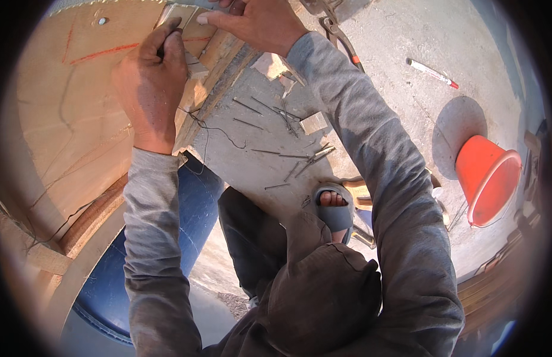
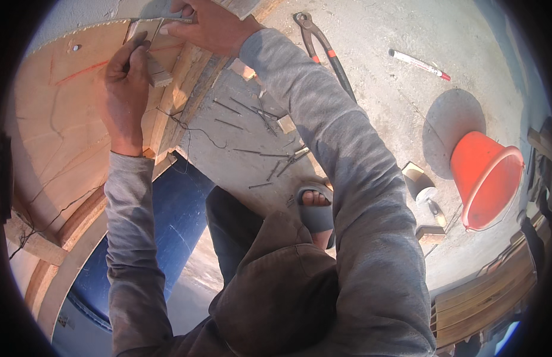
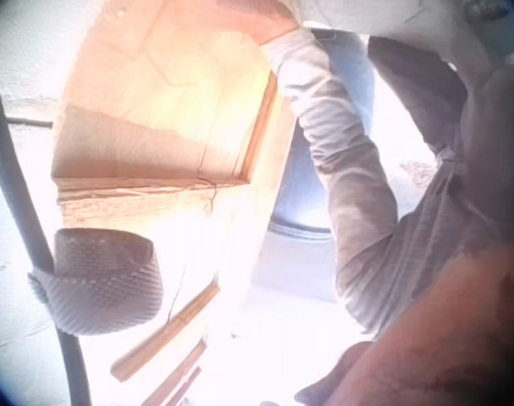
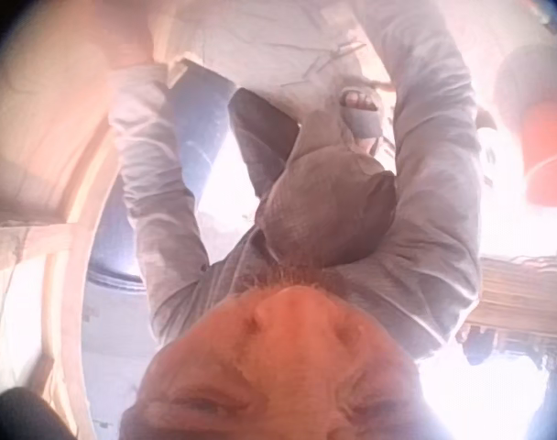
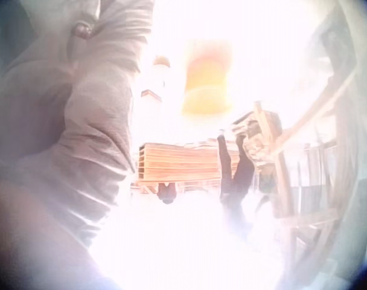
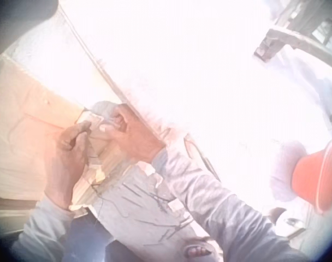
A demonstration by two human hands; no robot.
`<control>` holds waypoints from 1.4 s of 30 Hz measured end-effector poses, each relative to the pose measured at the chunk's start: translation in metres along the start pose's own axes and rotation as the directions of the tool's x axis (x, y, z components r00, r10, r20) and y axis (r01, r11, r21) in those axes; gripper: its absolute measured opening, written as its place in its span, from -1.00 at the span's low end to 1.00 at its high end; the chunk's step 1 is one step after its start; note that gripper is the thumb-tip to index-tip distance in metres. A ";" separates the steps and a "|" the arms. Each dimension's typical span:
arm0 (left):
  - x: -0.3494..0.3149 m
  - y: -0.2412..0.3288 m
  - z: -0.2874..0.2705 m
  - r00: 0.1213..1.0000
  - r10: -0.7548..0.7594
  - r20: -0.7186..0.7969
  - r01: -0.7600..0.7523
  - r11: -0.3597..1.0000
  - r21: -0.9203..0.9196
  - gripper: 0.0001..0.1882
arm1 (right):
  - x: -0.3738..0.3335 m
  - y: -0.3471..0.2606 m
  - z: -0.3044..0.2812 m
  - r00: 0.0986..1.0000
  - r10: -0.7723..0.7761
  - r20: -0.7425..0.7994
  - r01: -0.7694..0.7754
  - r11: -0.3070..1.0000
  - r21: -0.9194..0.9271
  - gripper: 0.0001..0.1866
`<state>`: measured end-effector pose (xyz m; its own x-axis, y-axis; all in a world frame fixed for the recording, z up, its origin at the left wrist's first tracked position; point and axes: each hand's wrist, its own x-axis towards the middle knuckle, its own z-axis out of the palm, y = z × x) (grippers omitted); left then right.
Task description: The person assembles a wooden structure by hammering nails into small wooden blocks and attaching them to a larger board. They use a hammer and pliers to secure the pieces and adjust the alignment. The person also moves a blue barrel and handles a small wooden block.
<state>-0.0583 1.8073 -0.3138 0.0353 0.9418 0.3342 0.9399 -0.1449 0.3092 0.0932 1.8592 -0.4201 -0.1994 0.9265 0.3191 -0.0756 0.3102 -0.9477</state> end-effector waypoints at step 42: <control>-0.078 0.108 0.015 0.611 -0.737 0.288 0.466 0.041 -0.884 -0.76 | 0.004 -0.064 0.009 0.990 0.141 -0.021 -0.143 0.982 -0.124 -0.85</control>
<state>0.0455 1.7225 -0.3195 -0.5730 0.7701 -0.2803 -0.2449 0.1655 0.9553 0.0888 1.8411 -0.3586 -0.1877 0.9653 0.1817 0.0755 0.1986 -0.9772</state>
